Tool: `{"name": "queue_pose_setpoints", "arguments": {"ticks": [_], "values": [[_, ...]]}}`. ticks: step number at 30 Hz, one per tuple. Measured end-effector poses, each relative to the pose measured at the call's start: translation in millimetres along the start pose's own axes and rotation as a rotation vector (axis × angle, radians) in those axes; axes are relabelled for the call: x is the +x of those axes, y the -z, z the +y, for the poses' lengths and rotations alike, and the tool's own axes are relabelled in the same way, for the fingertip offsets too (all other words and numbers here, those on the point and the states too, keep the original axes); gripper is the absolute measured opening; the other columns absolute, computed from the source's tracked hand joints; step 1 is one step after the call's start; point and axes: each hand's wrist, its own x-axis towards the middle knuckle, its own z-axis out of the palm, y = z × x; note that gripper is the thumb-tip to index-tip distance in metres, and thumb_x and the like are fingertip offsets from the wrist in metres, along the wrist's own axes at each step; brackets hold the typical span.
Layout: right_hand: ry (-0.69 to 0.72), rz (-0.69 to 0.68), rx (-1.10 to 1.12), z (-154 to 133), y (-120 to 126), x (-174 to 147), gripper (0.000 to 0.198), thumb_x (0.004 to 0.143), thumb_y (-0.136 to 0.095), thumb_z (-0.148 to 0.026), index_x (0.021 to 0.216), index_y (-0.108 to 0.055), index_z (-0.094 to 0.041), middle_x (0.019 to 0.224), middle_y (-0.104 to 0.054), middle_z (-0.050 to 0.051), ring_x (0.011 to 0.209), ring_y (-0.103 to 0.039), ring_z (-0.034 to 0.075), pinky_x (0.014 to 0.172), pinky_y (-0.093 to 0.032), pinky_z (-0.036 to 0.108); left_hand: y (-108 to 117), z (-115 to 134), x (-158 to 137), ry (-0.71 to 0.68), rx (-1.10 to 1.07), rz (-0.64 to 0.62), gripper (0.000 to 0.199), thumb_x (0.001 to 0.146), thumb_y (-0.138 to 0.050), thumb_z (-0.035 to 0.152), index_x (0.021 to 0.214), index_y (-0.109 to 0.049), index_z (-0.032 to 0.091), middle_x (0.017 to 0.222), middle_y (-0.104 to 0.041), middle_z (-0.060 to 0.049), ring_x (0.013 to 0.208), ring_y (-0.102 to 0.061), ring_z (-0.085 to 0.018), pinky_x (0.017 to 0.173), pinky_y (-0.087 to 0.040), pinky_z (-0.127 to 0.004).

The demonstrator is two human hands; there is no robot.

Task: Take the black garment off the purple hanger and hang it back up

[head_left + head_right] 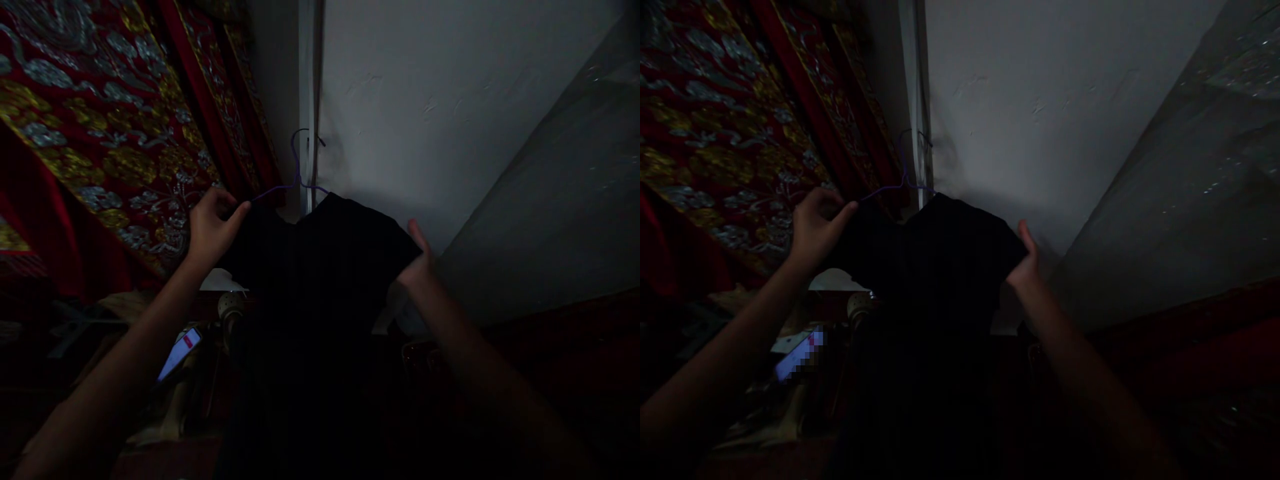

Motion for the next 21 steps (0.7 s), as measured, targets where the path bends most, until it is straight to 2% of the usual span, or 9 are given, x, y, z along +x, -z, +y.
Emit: {"name": "queue_pose_setpoints", "arguments": {"ticks": [3,8,10,12,14,15,16,18,21], "values": [[0.013,-0.104,0.023,-17.5,14.8,13.7,0.101,0.098,0.007,-0.067,0.112,-0.074,-0.008,0.113,-0.071,0.023,0.112,-0.066,0.028,0.089,-0.048,0.045,-7.0,5.6,2.3,-0.005,0.010,-0.001,0.026,0.086,-0.069,0.043,0.079,-0.059,0.021,0.079,-0.061,-0.001,0.079,-0.058,-0.018,0.081,-0.048,-0.033],[0.039,-0.142,0.155,-62.6,3.1,7.2,0.093,0.097,0.002,-0.068,0.124,-0.069,-0.014,0.119,-0.071,0.019,0.116,-0.064,0.030,0.094,-0.048,0.048,-10.6,8.1,11.7,-0.012,-0.075,0.047,0.023,0.083,-0.070,0.029,0.101,-0.057,0.023,0.099,-0.064,-0.004,0.095,-0.062,-0.022,0.089,-0.048,-0.035],[0.037,-0.353,0.292,-69.1,-5.9,-4.1,0.091,0.093,-0.009,-0.078,0.110,-0.074,-0.016,0.110,-0.074,0.017,0.110,-0.067,0.030,0.091,-0.051,0.047,-8.6,8.4,11.4,-0.051,-0.081,-0.027,0.032,0.080,-0.067,0.019,0.109,-0.057,0.023,0.101,-0.065,-0.004,0.095,-0.064,-0.021,0.089,-0.049,-0.034],[0.046,-0.753,0.384,-66.6,-14.0,-15.7,0.085,0.085,-0.031,-0.088,0.093,-0.076,-0.016,0.103,-0.075,0.015,0.105,-0.069,0.032,0.088,-0.054,0.046,-6.6,10.2,6.3,-0.144,-0.082,-0.118,0.036,0.077,-0.060,0.012,0.112,-0.060,0.022,0.097,-0.067,-0.002,0.090,-0.065,-0.019,0.086,-0.050,-0.033],[0.056,-1.110,0.328,-56.7,-23.4,-25.0,0.070,0.081,-0.053,-0.082,0.091,-0.075,-0.016,0.102,-0.076,0.013,0.102,-0.071,0.030,0.090,-0.055,0.045,-6.5,14.5,-3.5,-0.247,-0.081,-0.178,0.031,0.076,-0.055,0.009,0.104,-0.065,0.020,0.090,-0.067,-0.002,0.085,-0.065,-0.017,0.082,-0.049,-0.030],[0.080,-1.176,0.231,-49.7,-29.3,-28.7,0.059,0.083,-0.060,-0.072,0.096,-0.075,-0.016,0.104,-0.076,0.012,0.102,-0.071,0.029,0.092,-0.055,0.044,-7.4,17.9,-9.7,-0.286,-0.090,-0.193,0.027,0.076,-0.053,0.008,0.097,-0.067,0.019,0.087,-0.067,-0.002,0.082,-0.064,-0.017,0.079,-0.049,-0.029],[0.126,-1.138,0.104,-41.8,-36.1,-31.7,0.048,0.086,-0.064,-0.061,0.104,-0.074,-0.017,0.108,-0.076,0.012,0.105,-0.071,0.027,0.096,-0.054,0.044,-9.1,22.3,-16.2,-0.310,-0.116,-0.200,0.024,0.077,-0.051,0.007,0.089,-0.068,0.018,0.083,-0.066,-0.002,0.078,-0.063,-0.016,0.076,-0.048,-0.028],[0.269,-0.840,-0.169,-25.0,-51.3,-36.3,0.043,0.088,-0.068,-0.040,0.126,-0.066,-0.019,0.128,-0.068,0.013,0.121,-0.064,0.027,0.107,-0.048,0.046,-14.4,34.7,-29.3,-0.318,-0.227,-0.202,0.020,0.080,-0.050,0.006,0.077,-0.067,0.017,0.078,-0.064,-0.002,0.074,-0.060,-0.015,0.071,-0.047,-0.027],[0.481,-0.475,-0.447,-5.2,-74.0,-41.1,0.093,0.075,-0.079,-0.025,0.156,-0.033,-0.017,0.162,-0.032,0.020,0.151,-0.030,0.034,0.120,-0.033,0.054,-25.2,60.8,-47.0,-0.272,-0.488,-0.243,0.018,0.083,-0.055,0.007,0.072,-0.064,0.018,0.076,-0.062,-0.002,0.074,-0.059,-0.014,0.070,-0.045,-0.026]]}}
